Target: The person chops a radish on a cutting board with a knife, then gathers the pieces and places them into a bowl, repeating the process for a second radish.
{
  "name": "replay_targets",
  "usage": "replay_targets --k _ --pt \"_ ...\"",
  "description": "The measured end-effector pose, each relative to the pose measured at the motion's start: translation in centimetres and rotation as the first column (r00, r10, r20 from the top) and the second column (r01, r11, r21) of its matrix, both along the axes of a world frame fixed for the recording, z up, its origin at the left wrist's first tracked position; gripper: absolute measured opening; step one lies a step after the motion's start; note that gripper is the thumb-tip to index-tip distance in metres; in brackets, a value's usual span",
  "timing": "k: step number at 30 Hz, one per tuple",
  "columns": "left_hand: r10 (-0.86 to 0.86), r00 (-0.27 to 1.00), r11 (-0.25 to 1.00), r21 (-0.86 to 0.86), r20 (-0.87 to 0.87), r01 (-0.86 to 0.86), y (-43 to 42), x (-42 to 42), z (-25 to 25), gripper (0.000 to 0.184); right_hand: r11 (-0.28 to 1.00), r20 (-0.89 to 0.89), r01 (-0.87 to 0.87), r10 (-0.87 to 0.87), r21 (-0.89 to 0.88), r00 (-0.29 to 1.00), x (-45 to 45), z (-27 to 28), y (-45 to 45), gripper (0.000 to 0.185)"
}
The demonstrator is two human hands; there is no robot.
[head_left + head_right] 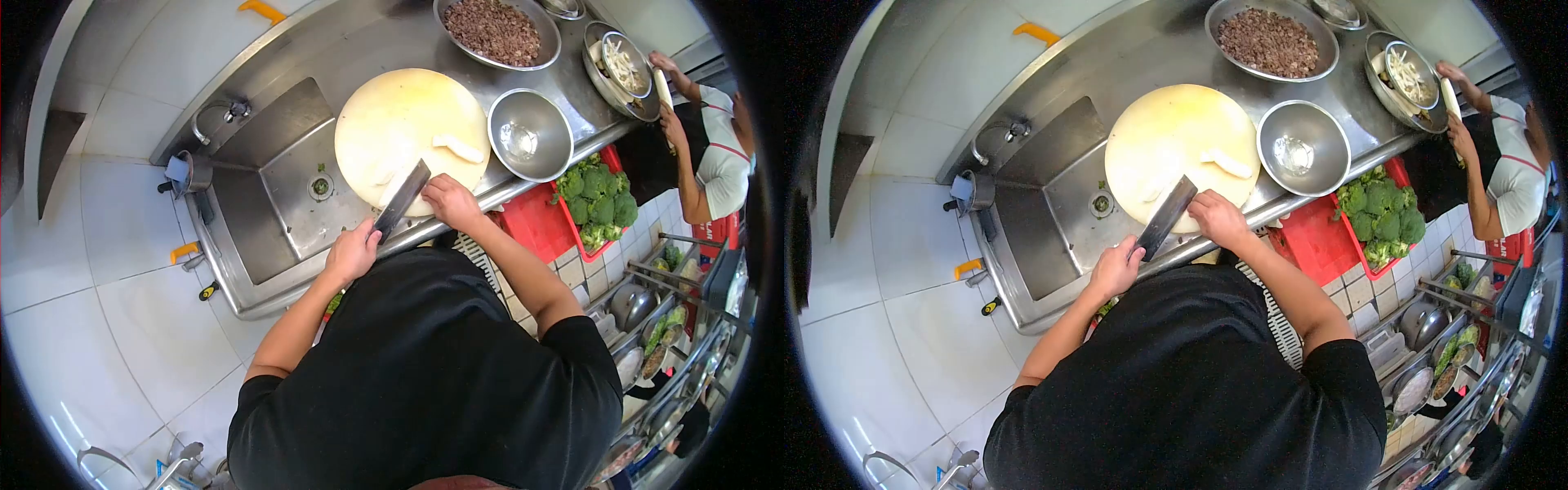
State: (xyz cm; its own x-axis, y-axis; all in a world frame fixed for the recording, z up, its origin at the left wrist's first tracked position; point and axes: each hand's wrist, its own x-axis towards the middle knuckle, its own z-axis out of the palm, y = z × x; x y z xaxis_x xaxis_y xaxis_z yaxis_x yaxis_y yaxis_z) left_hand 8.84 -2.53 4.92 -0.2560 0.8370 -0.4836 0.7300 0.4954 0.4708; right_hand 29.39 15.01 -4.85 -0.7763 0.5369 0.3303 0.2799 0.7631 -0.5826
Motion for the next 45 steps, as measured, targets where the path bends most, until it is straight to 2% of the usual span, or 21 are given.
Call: replay_targets --k 7,10,12,16,20,22,24,28,31,34,41,44,45 --pt "-0.105 0.991 0.993 -0.059 -0.082 0.101 -0.3 0.0 -0.4 0.024 0.998 0.002 0.046 -0.047 0.037 0.999 -0.2 -0.7 -0.3 0.009" --pt "-0.091 0.988 0.995 -0.059 -0.123 0.085 0.7 2.2 -0.7 0.022 0.999 0.056 0.046 -0.047 0.012 0.997 0.0 -0.6 -0.3 0.009" --pt "-0.087 0.988 0.995 -0.057 -0.128 0.081 2.0 2.4 -0.6 0.024 0.999 0.021 0.033 -0.033 0.007 0.999 0.2 -0.7 0.0 0.01" --pt "0.038 0.993 0.998 0.056 -0.111 -0.031 1.8 0.9 0.1 0.025 0.998 0.0 0.036 -0.036 -0.058 0.999 0.4 -0.3 0.1 0.011" --pt "0.136 0.98 0.984 0.139 -0.146 -0.116 1.7 -1.3 0.7 0.026 0.999 0.021 -0.037 0.037 -0.017 0.999 -1.4 1.5 -0.5 0.014" --pt "0.06 0.985 0.991 0.124 -0.162 -0.04 2.6 -2.7 0.3 0.026 0.996 0.054 -0.084 0.083 0.019 0.995 -3.2 2.3 -1.1 0.015" --pt "-0.002 0.98 0.998 0.058 -0.201 0.014 3.4 -3.9 -0.3 0.026 0.997 0.073 -0.046 0.041 0.063 0.996 -4.8 1.7 -2.2 0.017" --pt "0.014 0.971 0.998 0.063 -0.24 0.001 4.4 -4.7 -0.9 0.024 0.999 0.117 0.025 -0.027 0.026 0.993 -6.7 0.2 -3.6 0.02" --pt "0.045 0.974 0.994 0.111 -0.221 -0.021 4.4 -5.3 -0.6 0.025 0.999 0.132 0.043 -0.042 -0.005 0.99 -7.1 -0.1 -3.6 0.021" --pt "-0.006 0.986 0.993 0.118 -0.164 0.025 2.5 -4.3 0.3 0.026 0.999 0.163 0.053 -0.052 -0.001 0.985 -6.7 0.8 -3.6 0.022" --pt "-0.077 0.99 0.997 0.021 -0.12 0.08 -0.3 -3.3 0.6 0.024 0.998 0.214 0.065 -0.062 -0.008 0.975 -7.2 1.9 -3.4 0.024" --pt "-0.119 0.987 0.989 -0.106 -0.109 0.108 -0.2 -3.0 2.6 0.023 0.998 0.194 0.064 -0.06 -0.015 0.979 -7.1 1.2 -3.3 0.023" --pt "-0.113 0.988 0.991 -0.079 -0.109 0.105 -0.2 -3.1 1.4 0.023 0.998 0.175 0.059 -0.057 -0.009 0.983 -7.1 1.1 -3.4 0.022"
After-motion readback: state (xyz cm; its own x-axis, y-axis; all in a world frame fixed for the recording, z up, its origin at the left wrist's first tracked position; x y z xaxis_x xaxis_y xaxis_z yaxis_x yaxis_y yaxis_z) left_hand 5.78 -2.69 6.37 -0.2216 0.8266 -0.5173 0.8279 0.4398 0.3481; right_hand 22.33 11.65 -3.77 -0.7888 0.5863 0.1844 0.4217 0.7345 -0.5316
